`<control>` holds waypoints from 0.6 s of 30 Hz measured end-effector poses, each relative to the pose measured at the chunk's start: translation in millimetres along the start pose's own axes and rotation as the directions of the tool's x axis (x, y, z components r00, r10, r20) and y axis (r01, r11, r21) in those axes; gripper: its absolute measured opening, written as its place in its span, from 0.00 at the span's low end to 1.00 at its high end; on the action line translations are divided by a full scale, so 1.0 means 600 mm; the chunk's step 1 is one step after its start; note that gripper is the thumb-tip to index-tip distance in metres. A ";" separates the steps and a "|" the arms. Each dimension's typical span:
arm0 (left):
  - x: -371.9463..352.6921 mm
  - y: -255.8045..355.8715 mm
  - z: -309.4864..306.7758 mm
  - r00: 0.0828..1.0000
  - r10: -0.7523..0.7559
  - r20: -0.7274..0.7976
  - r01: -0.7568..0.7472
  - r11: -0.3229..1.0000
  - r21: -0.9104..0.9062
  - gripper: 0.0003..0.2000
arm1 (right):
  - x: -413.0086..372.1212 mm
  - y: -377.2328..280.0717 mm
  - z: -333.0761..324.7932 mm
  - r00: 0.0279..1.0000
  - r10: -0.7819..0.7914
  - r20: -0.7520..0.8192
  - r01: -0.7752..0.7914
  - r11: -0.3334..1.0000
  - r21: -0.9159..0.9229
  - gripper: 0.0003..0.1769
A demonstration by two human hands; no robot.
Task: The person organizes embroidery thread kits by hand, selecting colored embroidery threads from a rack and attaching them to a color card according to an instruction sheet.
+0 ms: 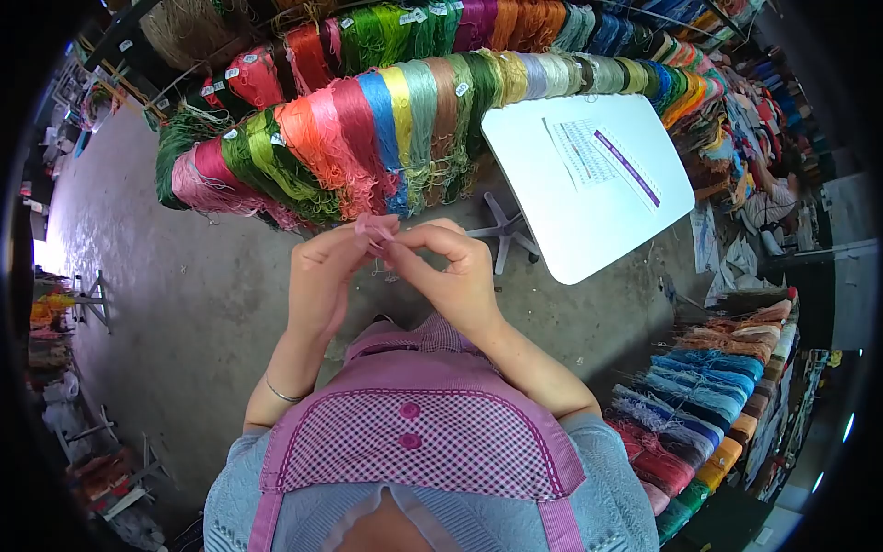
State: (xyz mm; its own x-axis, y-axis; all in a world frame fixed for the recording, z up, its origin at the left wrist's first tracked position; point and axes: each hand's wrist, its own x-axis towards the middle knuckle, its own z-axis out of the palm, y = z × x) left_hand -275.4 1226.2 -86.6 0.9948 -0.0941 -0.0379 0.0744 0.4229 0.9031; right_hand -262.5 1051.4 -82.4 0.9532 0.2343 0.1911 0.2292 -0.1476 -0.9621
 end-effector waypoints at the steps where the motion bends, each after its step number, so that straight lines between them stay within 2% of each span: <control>1: 0.001 0.003 -0.003 1.000 0.002 -0.004 -0.002 1.000 0.001 0.12 | 0.000 -0.001 0.002 0.997 0.079 -0.009 -0.077 0.986 0.148 0.06; 2: 0.002 0.008 -0.007 0.997 -0.069 0.018 0.071 0.986 -0.152 0.14 | 0.003 -0.001 0.002 0.985 0.175 0.014 -0.165 0.898 0.407 0.08; 3: 0.002 0.011 -0.010 0.990 -0.134 0.051 0.143 0.943 -0.300 0.15 | 0.006 -0.002 0.001 0.963 0.261 0.063 -0.241 0.736 0.633 0.10; 4: 0.003 0.012 -0.009 0.991 -0.128 0.047 0.136 0.952 -0.273 0.18 | 0.010 -0.005 -0.005 0.949 0.294 0.111 -0.293 0.699 0.653 0.13; 5: 0.002 0.013 -0.006 0.991 -0.128 0.045 0.136 0.953 -0.271 0.18 | 0.014 -0.004 -0.007 0.949 0.294 0.113 -0.294 0.697 0.654 0.13; 7: -0.001 0.013 0.001 0.998 -0.061 0.034 0.067 0.971 -0.231 0.17 | 0.017 -0.002 -0.010 0.900 0.331 0.284 -0.436 0.652 0.621 0.14; 9: -0.002 0.011 0.003 0.998 -0.066 0.024 0.069 0.977 -0.201 0.17 | 0.016 -0.006 0.000 0.898 0.344 0.276 -0.440 0.656 0.613 0.12; 11: -0.004 0.011 0.003 0.997 -0.072 0.007 0.072 0.983 -0.168 0.17 | 0.018 -0.018 0.007 0.897 0.310 0.315 -0.436 0.732 0.523 0.10; 13: -0.005 0.014 0.004 0.996 -0.088 -0.011 0.087 0.991 -0.100 0.16 | 0.020 -0.017 0.008 0.886 0.332 0.323 -0.458 0.732 0.504 0.10; 18: -0.004 0.010 -0.007 0.997 -0.081 -0.006 0.079 0.989 -0.123 0.16 | 0.024 -0.019 0.009 0.880 0.342 0.330 -0.467 0.753 0.463 0.10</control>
State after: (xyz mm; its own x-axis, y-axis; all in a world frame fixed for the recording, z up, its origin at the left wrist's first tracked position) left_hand -277.3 1232.7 -83.0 0.9860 -0.1228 -0.1131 0.1611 0.5213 0.8380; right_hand -252.7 1061.4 -69.8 0.8519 0.4729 -0.2252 -0.3638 0.2248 -0.9039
